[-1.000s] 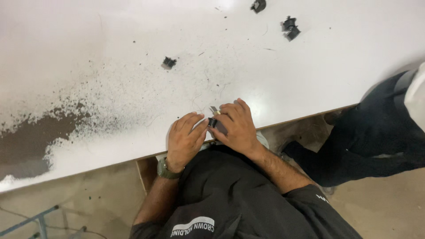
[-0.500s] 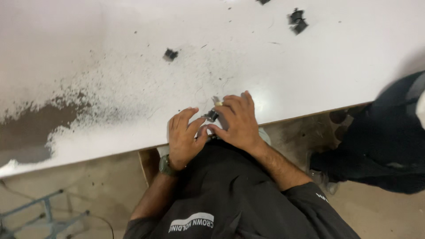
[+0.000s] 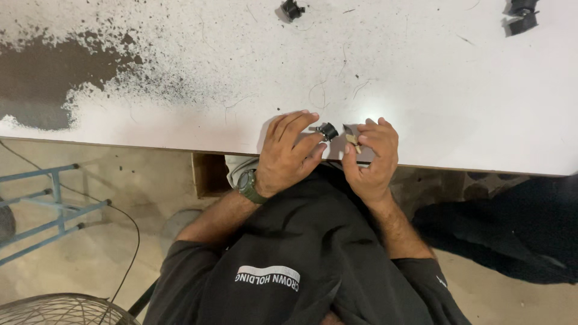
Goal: The person sits at a white workbench and uses a small blade to scrape the edges of small black plastic components, working one part at a time. Finished parts are set aside in a growing group on the table, and the person reaches for the next unfinished part to repeat the scraping.
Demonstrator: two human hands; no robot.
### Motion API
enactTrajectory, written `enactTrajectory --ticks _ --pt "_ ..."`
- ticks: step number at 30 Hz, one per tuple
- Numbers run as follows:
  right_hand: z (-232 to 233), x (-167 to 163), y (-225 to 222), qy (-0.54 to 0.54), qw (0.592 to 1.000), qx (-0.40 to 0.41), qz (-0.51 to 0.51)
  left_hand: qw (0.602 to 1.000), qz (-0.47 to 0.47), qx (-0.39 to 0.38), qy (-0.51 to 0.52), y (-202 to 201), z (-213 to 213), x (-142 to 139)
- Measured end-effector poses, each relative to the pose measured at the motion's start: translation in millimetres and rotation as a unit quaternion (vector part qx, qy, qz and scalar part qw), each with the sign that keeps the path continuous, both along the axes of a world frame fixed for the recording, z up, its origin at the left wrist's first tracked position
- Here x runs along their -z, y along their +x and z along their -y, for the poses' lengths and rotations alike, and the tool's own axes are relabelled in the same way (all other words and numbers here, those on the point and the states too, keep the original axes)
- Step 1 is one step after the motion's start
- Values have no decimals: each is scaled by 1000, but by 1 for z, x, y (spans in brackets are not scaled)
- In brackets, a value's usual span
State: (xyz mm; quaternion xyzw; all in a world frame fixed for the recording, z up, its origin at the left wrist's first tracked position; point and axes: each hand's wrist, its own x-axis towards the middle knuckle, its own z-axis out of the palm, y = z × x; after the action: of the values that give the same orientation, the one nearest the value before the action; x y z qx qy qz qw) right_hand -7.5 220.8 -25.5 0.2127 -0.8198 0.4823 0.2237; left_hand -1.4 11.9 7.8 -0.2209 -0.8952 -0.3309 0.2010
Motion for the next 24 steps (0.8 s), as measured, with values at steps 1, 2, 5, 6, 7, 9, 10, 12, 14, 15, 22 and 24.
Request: enactTrajectory --ticks 1,2,5,6,7,9,10,12,14,15,22,24 --pt "2 -1 3 0 1000 -5 5 1000 2 -1 0 0 0 1" --pt "4 -2 5 0 1000 -9 11 1000 5 -2 -1 0 1 2" --pt "16 1 11 37 999 -12 -10 1000 14 -7 -2 0 2 5" --pt "18 3 12 41 999 -8 -13 1000 14 -9 -3 0 2 5" --pt "19 5 12 45 999 -3 -16 1000 14 -11 -4 0 2 6" --pt "18 9 12 51 998 2 -20 1000 11 -13 -4 0 2 7" --pt "17 10 12 53 998 2 -21 1000 12 -11 -6 0 2 7" --pt "16 12 13 53 998 7 -21 1000 15 -7 -10 1 1 8" --pt "15 12 14 48 998 16 -25 1000 12 -8 -5 2 1 9" --pt "15 12 14 40 999 22 -20 1000 13 -8 -3 3 1 9" --pt "15 8 13 67 997 35 -2 1000 2 -16 2 3 -3 12" --pt "14 6 11 81 996 32 0 1000 -6 -22 4 1 -6 11"
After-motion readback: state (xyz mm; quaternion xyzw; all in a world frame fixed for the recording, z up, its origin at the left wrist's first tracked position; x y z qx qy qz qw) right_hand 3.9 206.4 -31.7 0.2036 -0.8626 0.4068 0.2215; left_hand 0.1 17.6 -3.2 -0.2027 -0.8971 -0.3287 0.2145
